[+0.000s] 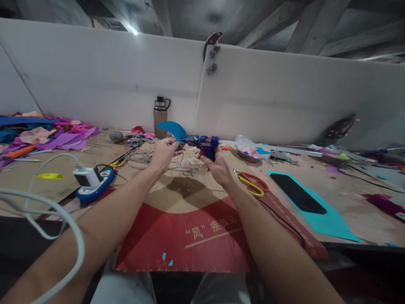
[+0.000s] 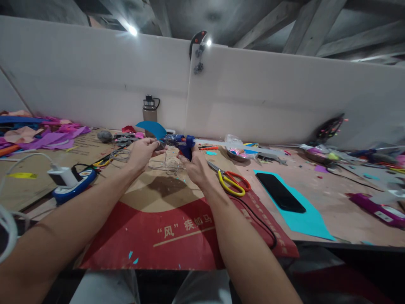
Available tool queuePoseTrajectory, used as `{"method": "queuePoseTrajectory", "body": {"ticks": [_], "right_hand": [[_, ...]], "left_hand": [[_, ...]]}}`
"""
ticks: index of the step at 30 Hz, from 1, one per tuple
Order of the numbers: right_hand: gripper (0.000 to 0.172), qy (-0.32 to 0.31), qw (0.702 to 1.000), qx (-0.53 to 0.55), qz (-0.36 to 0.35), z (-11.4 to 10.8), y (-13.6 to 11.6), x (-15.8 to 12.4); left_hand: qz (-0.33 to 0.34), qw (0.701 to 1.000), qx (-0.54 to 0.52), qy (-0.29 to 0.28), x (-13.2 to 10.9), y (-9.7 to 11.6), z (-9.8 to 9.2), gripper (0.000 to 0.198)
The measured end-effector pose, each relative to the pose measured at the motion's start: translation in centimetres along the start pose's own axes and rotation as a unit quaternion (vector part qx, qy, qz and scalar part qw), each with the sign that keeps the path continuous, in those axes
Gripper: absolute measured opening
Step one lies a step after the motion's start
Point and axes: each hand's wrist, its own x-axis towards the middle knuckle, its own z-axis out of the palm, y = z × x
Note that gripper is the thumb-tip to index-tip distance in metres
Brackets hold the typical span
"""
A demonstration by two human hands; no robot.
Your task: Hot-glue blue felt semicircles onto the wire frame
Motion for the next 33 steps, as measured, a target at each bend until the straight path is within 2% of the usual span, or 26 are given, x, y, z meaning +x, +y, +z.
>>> {"method": "queuePoseTrajectory", "body": {"ticks": [11, 23, 33], "right_hand": [[0.031, 0.006, 0.996, -0.082, 0.014, -0.3, -1.0, 0.0], [0.035, 0.001, 0.995, -0.096, 0.018, -0.3, -0.7, -0.1], [0.027, -0.005, 0.996, -0.092, 0.021, -0.3, -0.7, -0.1]], "left_hand": [[0.006, 1.000, 0.017, -0.023, -0.1, -0.1, 0.0, 0.009], [0.011, 0.999, 0.018, -0.025, -0.1, -0.2, -0.1, 0.010], [0.018, 0.999, 0.024, -0.029, -0.2, -0.1, 0.0, 0.010]]}}
